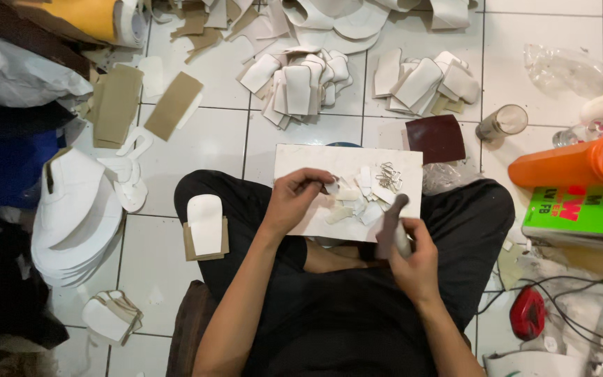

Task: The person sits on the floor and assembles small white shoe components by inserting metal clips into them. They use a hammer to tap the clips into place on a white board, then inspect the assembled parts by hand.

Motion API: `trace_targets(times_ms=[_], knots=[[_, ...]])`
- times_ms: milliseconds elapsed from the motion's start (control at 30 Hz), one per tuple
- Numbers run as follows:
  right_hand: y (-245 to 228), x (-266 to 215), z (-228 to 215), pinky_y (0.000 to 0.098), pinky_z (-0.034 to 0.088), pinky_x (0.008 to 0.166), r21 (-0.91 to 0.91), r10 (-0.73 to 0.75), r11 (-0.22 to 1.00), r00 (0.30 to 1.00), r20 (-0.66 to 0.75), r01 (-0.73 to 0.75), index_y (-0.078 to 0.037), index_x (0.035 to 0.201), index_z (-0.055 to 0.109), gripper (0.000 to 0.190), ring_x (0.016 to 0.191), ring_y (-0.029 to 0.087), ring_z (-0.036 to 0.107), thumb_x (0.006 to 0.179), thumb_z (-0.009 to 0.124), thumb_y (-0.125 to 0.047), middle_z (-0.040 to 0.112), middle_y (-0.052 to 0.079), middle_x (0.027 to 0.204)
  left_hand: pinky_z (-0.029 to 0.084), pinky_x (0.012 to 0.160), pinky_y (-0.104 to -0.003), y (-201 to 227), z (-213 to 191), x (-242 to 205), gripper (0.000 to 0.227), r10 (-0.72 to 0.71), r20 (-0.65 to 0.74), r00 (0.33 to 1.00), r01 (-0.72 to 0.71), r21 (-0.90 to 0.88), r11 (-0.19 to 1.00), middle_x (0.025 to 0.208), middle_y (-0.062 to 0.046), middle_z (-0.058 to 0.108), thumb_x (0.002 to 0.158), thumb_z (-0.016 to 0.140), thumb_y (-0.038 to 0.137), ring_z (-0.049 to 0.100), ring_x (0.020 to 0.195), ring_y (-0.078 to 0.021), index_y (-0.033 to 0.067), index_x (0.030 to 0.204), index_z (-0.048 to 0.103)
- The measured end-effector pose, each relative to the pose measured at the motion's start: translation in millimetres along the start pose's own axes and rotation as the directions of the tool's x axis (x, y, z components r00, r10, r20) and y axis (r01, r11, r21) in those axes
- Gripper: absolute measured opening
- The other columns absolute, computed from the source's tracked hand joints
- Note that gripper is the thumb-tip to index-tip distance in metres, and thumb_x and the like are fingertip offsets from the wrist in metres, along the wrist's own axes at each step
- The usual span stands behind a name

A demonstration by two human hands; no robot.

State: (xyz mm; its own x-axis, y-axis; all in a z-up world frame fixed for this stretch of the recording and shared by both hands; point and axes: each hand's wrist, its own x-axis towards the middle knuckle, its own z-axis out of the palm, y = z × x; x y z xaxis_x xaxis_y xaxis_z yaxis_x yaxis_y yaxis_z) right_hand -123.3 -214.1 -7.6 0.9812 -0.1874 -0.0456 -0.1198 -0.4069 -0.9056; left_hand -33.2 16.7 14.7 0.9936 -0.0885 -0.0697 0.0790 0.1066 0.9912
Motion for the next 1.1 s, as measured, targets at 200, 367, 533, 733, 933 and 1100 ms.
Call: trace_targets(times_ms=[200,367,533,733,933,1100], knots=[[-55,31,19,0.0199,0.037,0.031,0.532,0.098,0.825,0.976,0.196,-0.190,0.003,0.088,0.064,0.012,0.031,0.006,0.043,0.081,0.070,-0.005,0.051,0.004,0.050,0.055,0.076,-0.026,34,20,-26,0.030,-0.056,0.207,0.977,0.052,0.029,0.998,0.087,-0.006,0.062,0.080,0.067,-0.003,0.059,0.080,-0.0099,0.0028,0.109,0.062],[-41,47,24,0.0249,0.043,0.033,0.507,0.084,0.837,0.964,0.253,-0.206,0.003,0.088,0.055,0.022,0.038,0.015,0.052,0.076,0.073,0.002,0.060,0.016,0.062,0.055,0.070,-0.029,62,21,-27,0.057,-0.157,0.218,0.963,0.105,0.231,0.967,0.080,-0.012,0.069,0.080,0.068,0.001,0.065,0.067,-0.0156,0.0076,0.131,0.045],[-51,46,31,0.0349,0.058,0.048,0.587,0.121,0.779,0.971,0.205,-0.220,0.000,0.095,0.039,0.040,0.059,0.024,0.066,0.076,0.075,0.003,0.066,0.023,0.076,0.055,0.063,-0.023,36,18,-23,0.030,-0.188,0.113,0.976,0.185,0.038,0.982,0.080,-0.011,0.072,0.085,0.069,0.014,0.065,0.062,-0.0115,0.0032,0.112,0.062],[-44,42,40,0.0394,0.062,0.058,0.594,0.150,0.764,0.965,0.214,-0.250,0.002,0.093,0.039,0.038,0.061,0.024,0.069,0.076,0.074,0.006,0.067,0.025,0.076,0.050,0.055,-0.019,-10,17,-21,0.012,-0.204,0.038,0.978,0.196,0.151,0.969,0.068,-0.008,0.070,0.081,0.074,0.014,0.063,0.059,-0.0085,0.0047,0.088,0.074],[-5,40,29,0.0323,0.059,0.049,0.529,0.170,0.810,0.965,0.200,-0.252,0.001,0.102,0.038,0.039,0.061,0.024,0.068,0.080,0.071,0.001,0.068,0.024,0.087,0.055,0.056,-0.028,-33,0,7,0.013,-0.213,-0.073,0.974,0.224,0.241,0.944,0.078,-0.014,0.070,0.098,0.042,0.008,0.069,0.061,-0.0224,0.0026,0.099,0.054],[15,26,-3,0.0250,0.052,0.036,0.455,0.192,0.863,0.975,0.112,-0.222,-0.001,0.098,0.042,0.035,0.050,0.019,0.063,0.082,0.072,-0.009,0.065,0.019,0.079,0.056,0.062,-0.028,-77,-56,80,0.013,-0.066,-0.257,0.964,0.143,0.291,0.946,0.084,-0.018,0.069,0.095,0.049,0.006,0.069,0.069,-0.0233,0.0024,0.103,0.059]])
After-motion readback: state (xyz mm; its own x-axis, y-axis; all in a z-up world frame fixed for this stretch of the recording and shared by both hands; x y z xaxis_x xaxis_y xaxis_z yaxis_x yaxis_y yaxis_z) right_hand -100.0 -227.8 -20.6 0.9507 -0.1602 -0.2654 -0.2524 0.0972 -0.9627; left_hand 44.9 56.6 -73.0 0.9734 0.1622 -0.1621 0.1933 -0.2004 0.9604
